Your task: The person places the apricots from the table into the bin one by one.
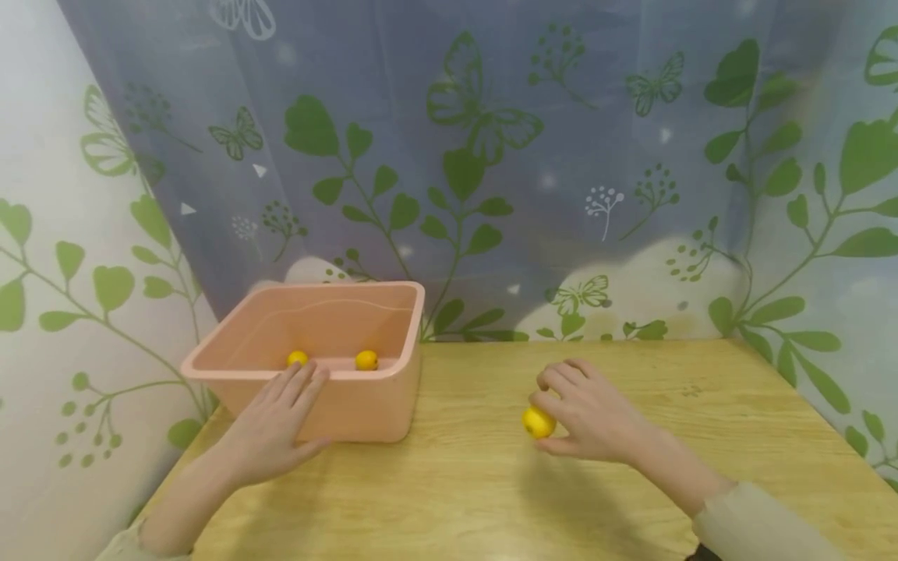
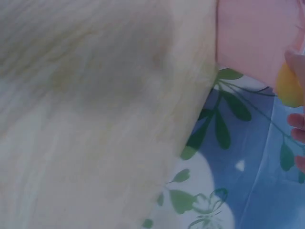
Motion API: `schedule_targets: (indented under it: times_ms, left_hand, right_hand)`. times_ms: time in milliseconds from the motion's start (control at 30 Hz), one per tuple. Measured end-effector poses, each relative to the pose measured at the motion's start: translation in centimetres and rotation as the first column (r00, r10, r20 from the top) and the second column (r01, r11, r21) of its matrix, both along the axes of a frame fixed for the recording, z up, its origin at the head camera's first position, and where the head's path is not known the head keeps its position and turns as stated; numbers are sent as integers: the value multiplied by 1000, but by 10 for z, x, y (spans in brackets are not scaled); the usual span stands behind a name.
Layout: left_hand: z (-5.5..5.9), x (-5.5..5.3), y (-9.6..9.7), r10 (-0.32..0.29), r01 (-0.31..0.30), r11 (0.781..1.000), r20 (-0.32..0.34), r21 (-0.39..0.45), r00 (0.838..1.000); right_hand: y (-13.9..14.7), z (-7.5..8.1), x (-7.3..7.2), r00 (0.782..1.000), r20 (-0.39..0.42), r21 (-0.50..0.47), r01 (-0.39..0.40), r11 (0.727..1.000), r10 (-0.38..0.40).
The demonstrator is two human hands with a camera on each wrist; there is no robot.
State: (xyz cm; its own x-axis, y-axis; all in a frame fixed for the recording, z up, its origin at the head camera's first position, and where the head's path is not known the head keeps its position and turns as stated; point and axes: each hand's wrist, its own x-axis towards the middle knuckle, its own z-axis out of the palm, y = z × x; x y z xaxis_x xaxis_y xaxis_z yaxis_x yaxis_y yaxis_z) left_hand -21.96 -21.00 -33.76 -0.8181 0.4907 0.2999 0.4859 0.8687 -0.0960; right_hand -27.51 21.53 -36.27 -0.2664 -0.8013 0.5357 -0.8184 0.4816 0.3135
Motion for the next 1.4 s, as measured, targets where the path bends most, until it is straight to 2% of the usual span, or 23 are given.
schedule_targets:
  times_ms: [200, 567, 1033, 1233, 1400]
  left_hand:
    - [1, -1, -1, 2, -2, 1000, 5, -6, 1000]
    - [5, -2, 0, -1, 1, 1000, 7, -18, 1000]
    - [5, -3, 1, 11, -11, 1000, 32, -10, 999]
    - [3, -2, 1, 21, -20, 1000, 35, -15, 999]
    - [0, -1, -1, 25, -25, 999, 32, -20, 999]
  right_hand:
    - [-24, 17, -9, 1000, -22, 3, -18, 1000, 18]
    - [-58, 38, -30, 999, -23, -45, -27, 999, 26]
    - [-125, 78, -43, 992, 89, -31, 91, 995, -88]
    - [-155, 83, -49, 982, 125, 4, 145, 989, -144]
    - [-179, 83, -52, 963, 165, 51, 207, 977, -213]
